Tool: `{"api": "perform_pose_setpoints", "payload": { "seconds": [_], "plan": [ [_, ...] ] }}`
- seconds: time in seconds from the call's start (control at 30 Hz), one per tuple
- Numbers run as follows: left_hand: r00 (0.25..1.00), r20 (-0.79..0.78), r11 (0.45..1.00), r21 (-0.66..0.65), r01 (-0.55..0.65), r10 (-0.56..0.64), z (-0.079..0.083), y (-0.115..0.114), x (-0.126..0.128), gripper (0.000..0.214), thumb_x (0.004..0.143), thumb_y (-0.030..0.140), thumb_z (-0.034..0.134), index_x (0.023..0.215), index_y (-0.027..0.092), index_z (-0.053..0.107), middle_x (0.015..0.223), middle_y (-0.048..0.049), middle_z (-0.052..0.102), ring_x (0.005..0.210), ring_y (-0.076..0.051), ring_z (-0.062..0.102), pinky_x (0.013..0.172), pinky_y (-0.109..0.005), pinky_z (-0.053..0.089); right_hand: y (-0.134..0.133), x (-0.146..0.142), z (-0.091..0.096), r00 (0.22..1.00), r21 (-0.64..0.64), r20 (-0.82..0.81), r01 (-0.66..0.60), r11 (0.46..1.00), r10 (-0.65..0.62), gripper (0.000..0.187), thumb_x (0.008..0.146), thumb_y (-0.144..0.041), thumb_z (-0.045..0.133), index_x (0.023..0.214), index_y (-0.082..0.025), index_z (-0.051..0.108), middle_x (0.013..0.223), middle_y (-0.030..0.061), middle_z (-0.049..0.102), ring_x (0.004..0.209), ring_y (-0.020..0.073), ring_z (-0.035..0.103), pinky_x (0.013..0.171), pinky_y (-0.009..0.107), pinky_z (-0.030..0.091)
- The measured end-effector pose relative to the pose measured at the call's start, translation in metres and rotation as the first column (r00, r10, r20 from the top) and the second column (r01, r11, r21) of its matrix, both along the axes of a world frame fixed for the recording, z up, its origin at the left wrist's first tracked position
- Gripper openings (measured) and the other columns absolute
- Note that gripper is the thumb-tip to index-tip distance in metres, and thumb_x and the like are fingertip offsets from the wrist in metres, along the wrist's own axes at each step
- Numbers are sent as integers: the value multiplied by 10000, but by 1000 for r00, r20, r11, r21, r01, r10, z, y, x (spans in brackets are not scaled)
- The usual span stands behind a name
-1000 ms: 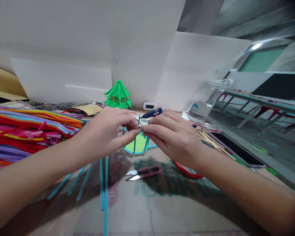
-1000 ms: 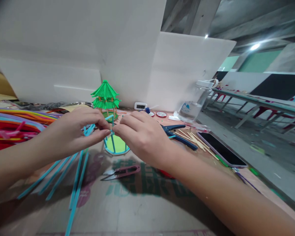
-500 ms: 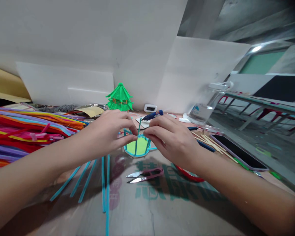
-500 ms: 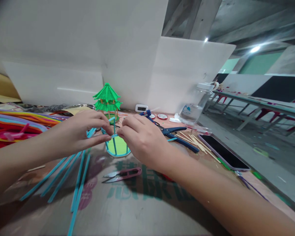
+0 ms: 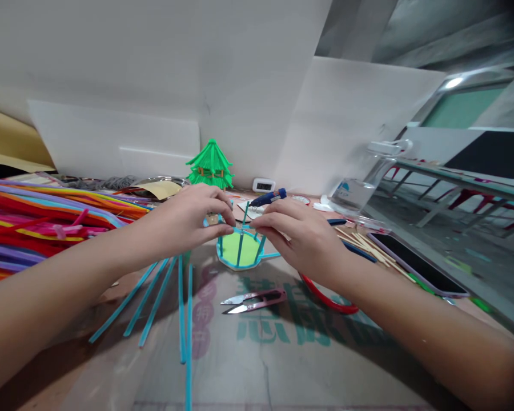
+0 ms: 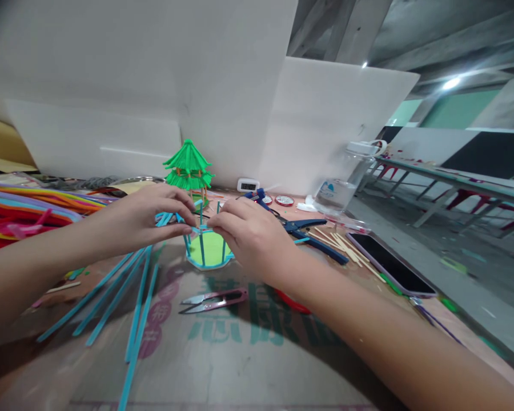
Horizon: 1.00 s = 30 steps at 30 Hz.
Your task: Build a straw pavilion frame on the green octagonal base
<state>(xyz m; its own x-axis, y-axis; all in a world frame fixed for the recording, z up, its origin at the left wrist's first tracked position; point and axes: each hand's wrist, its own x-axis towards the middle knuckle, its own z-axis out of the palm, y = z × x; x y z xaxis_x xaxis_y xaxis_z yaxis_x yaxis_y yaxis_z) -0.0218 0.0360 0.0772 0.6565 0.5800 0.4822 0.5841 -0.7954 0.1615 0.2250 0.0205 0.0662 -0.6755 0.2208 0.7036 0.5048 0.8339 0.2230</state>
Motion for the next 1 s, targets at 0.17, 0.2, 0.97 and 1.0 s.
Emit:
{"api": "perform_pose_setpoints", "payload": {
  "seconds": [0.17, 0.2, 0.97, 1.0],
  "plan": [
    [1000, -9, 1000, 3, -5, 5, 1, 0, 1, 162, 921, 370, 644, 932, 247, 750, 1064, -33, 701, 1040, -226, 621, 901, -357, 419, 0, 0, -1, 1000, -26, 0, -13, 1000, 13, 211, 995, -144, 511, 947, -139, 716, 853, 93, 706, 815, 192, 614, 724, 320, 494],
    [1000, -12, 1000, 0, -7, 7, 1, 0, 1, 156, 919, 365, 649, 930, 248, 750, 1069, -32, 703, 1044, -227, 620, 904, -359, 417, 0, 0, -1, 1000, -26, 3, -15, 1000, 15, 214, 997, -142, 506, 952, -143, 716, 854, 91, 706, 817, 190, 613, 726, 319, 493],
    [999, -23, 1000, 13, -24, 24, 0, 1, 0, 176, 921, 378, 643, 926, 241, 754, 1050, -49, 706, 1056, -239, 628, 915, -364, 433, 1, 1, -2, 997, -33, 53, -51, 998, 53, 227, 1001, -142, 487, 976, -146, 713, 852, 92, 692, 791, 183, 587, 695, 315, 466],
    [999, -23, 1000, 15, -27, 27, 0, 1, 0, 174, 921, 377, 645, 925, 241, 754, 1046, -49, 706, 1052, -238, 629, 916, -364, 433, 1, 1, -2, 997, -33, 50, -57, 998, 59, 224, 999, -137, 490, 977, -143, 713, 852, 93, 691, 792, 182, 590, 695, 314, 467]
  ]
}}
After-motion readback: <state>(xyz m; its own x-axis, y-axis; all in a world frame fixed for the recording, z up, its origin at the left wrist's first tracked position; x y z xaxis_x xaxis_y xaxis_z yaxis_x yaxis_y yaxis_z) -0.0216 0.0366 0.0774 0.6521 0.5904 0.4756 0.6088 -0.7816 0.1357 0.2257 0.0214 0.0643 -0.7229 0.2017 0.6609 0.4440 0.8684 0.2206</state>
